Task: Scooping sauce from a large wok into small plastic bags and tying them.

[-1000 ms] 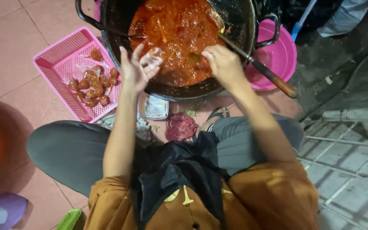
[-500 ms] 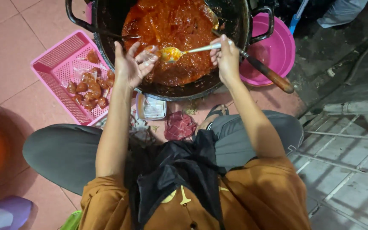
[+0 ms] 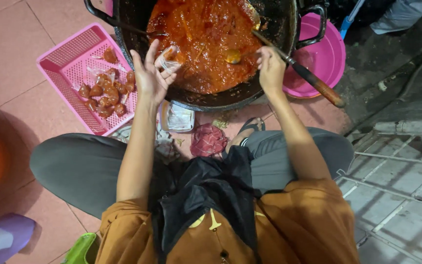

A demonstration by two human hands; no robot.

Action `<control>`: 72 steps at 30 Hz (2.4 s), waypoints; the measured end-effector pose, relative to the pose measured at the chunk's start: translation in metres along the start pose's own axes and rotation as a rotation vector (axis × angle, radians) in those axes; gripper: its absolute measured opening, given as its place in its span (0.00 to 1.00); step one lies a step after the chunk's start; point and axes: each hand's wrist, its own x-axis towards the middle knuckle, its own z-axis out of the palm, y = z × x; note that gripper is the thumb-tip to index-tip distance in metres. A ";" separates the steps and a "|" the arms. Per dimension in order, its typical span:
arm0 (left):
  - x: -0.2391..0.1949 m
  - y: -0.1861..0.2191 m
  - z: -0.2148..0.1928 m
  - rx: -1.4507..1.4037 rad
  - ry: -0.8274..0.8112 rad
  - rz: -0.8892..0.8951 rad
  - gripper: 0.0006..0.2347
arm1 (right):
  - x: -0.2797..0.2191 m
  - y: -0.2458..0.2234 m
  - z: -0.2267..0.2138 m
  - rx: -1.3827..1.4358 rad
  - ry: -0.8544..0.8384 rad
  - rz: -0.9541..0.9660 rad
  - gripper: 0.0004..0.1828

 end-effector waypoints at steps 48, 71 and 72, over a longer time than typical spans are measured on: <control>-0.013 -0.079 0.025 0.002 -0.148 0.013 0.41 | 0.017 -0.196 -0.005 -0.009 -0.100 -0.096 0.20; -0.009 -0.068 0.020 -0.076 -0.107 0.035 0.40 | -0.017 -0.221 0.011 -0.301 -0.250 -0.741 0.10; -0.010 -0.067 0.019 -0.075 -0.107 0.032 0.40 | -0.011 -0.209 0.008 -0.301 -0.249 -0.738 0.10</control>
